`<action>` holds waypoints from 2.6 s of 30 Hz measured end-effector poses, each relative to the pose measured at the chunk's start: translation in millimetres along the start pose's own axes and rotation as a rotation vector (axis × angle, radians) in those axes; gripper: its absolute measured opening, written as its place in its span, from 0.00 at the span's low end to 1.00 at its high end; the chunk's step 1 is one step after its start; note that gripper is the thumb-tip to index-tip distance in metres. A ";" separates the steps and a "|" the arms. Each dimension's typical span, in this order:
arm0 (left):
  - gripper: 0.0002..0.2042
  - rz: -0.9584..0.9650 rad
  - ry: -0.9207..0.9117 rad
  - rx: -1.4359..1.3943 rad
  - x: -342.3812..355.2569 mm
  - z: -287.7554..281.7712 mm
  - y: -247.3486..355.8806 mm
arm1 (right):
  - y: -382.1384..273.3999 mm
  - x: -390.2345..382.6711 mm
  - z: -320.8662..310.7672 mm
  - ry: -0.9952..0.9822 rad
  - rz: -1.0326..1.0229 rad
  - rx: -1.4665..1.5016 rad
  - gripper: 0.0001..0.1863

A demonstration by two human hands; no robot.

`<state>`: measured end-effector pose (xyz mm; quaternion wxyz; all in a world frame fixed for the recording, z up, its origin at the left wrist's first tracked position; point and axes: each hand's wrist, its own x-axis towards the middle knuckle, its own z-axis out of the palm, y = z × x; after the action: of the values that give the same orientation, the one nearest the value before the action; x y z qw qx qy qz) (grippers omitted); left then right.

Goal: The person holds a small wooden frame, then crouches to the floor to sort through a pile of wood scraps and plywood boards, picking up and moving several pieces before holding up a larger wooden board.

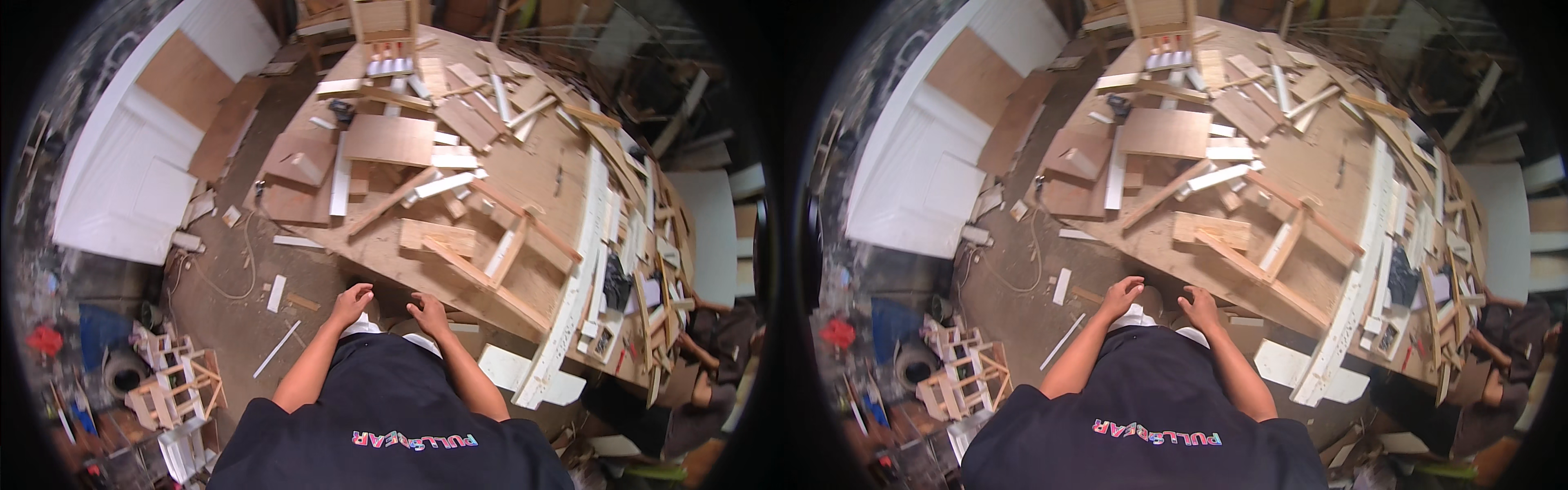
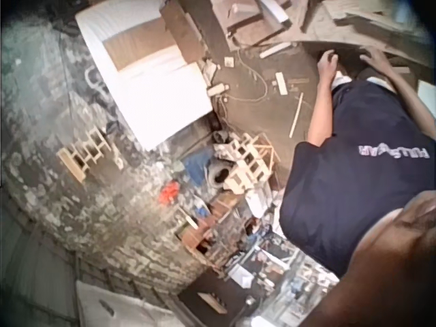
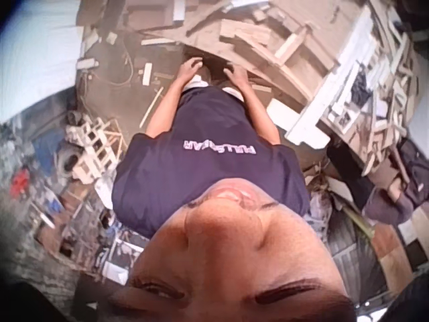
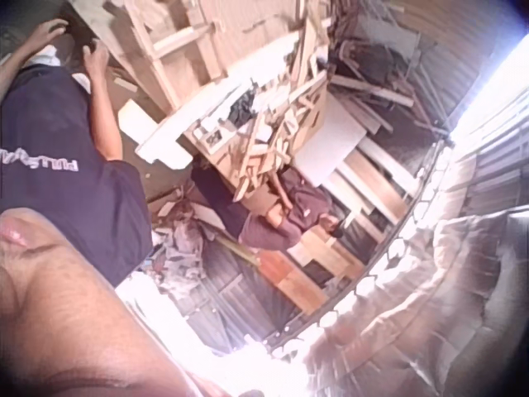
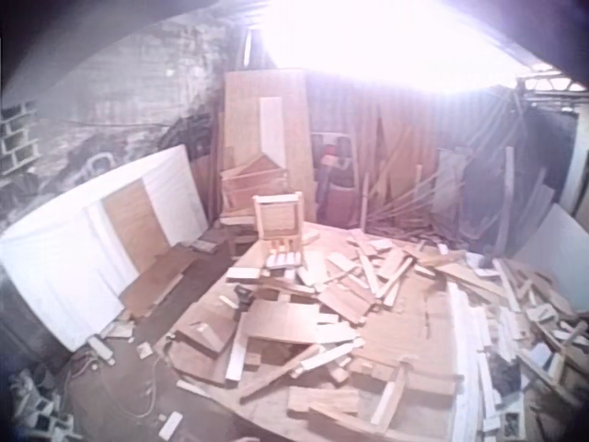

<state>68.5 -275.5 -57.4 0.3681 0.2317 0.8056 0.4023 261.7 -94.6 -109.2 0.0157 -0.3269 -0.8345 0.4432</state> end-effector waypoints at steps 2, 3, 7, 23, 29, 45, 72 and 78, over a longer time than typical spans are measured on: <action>0.18 -0.054 0.080 -0.046 -22.1 -28.7 -28.2 | -21.1 9.4 17.7 -0.161 -0.017 -0.018 0.25; 0.17 -0.079 0.112 -0.068 -33.5 -43.9 -43.6 | -32.6 13.8 28.5 -0.236 -0.020 -0.028 0.25; 0.18 -0.166 0.254 -0.151 -64.1 -103.4 -92.5 | -85.7 45.8 69.3 -0.357 -0.059 0.015 0.24; 0.19 -0.230 0.655 -0.664 -64.9 -445.3 -289.0 | -398.8 249.2 361.3 -0.423 -0.239 0.227 0.17; 0.19 -0.187 0.578 -0.697 18.6 -558.4 -317.8 | -489.0 328.7 410.7 -0.374 -0.096 0.231 0.17; 0.17 -0.092 0.235 -0.287 406.5 -872.3 -319.1 | -583.7 709.9 534.7 -0.330 -0.106 -0.145 0.23; 0.14 0.379 -0.494 0.094 1254.0 -811.9 165.3 | -534.8 1267.8 153.4 0.741 0.507 0.464 0.16; 0.13 0.350 -0.545 0.069 1373.5 -726.1 276.7 | -473.4 1394.9 -30.5 0.724 0.556 0.426 0.16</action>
<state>-1330.1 454.6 -95.2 0.4874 0.4783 0.6383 0.3553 -1076.4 522.0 -103.3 0.2518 -0.6591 -0.5480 0.4493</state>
